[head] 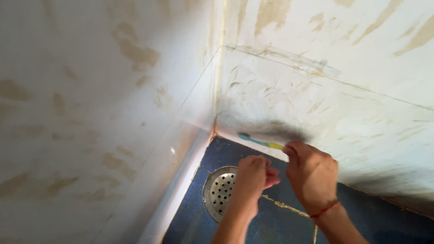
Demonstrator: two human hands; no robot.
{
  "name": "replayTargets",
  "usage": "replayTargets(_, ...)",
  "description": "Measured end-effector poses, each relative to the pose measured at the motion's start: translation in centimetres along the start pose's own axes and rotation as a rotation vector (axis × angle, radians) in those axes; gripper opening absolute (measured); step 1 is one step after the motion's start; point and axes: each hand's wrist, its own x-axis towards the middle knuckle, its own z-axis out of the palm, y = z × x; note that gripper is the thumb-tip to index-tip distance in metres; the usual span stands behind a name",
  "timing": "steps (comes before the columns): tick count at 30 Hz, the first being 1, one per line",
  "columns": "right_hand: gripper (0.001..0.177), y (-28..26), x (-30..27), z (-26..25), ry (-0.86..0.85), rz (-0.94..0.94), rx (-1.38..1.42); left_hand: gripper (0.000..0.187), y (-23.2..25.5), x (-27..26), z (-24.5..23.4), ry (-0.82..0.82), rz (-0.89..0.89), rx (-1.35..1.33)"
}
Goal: The person washes a toothbrush with water, dispenses cleaning solution onto the toothbrush from a bottle, and scrubs the tiled wall with the toothbrush.
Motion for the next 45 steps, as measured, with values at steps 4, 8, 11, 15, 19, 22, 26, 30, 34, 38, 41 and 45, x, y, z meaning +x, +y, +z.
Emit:
replayTargets(4,0.012,-1.4,0.6,-1.5,0.022,0.006,0.067,0.049,1.5,-0.8,4.9,-0.105,0.075,-0.131)
replayTargets(8,0.018,0.2,0.4,-2.6,-0.129,0.026,-0.064,0.038,2.2,0.7,8.7,0.035,-0.11,-0.295)
replayTargets(11,0.018,2.1,0.6,-4.1,-0.215,0.076,-0.165,0.037,1.6,1.7,10.8,-0.015,-0.195,-0.285)
replayTargets(15,0.029,2.2,0.1,-6.4,-0.08,-0.017,0.041,0.043,0.8,-0.1,12.7,0.086,0.111,-0.076)
replayTargets(19,0.022,2.8,0.2,-6.5,-0.085,0.011,0.074,0.043,-0.4,0.9,13.0,0.108,0.167,-0.068)
replayTargets(22,0.021,4.0,0.8,-5.5,-0.322,0.222,-0.218,0.036,-1.3,3.5,12.7,-0.08,-0.027,-0.26)
replayTargets(26,0.023,5.3,0.4,-6.8,-0.226,0.143,-0.144,0.034,-1.9,2.8,14.3,-0.05,0.041,-0.089)
replayTargets(30,0.022,6.2,-1.3,-8.0,-0.036,0.185,0.055,0.037,-2.9,0.8,16.6,0.097,0.338,0.18)
replayTargets(34,0.024,7.6,-1.6,-6.7,-0.085,0.139,0.022,0.029,-3.3,2.1,15.8,0.089,0.278,0.12)
replayTargets(38,0.018,8.2,-0.7,-7.8,-0.192,0.222,-0.132,0.028,-2.0,1.0,16.8,-0.032,0.064,-0.079)
replayTargets(41,0.024,8.3,-1.3,-9.6,-0.086,0.253,0.04,0.033,-1.9,-1.6,18.6,0.031,0.344,0.076)
replayTargets(45,0.026,9.9,-1.4,-9.0,-0.075,0.297,0.123,0.034,-3.2,0.2,19.5,0.131,0.44,0.372)
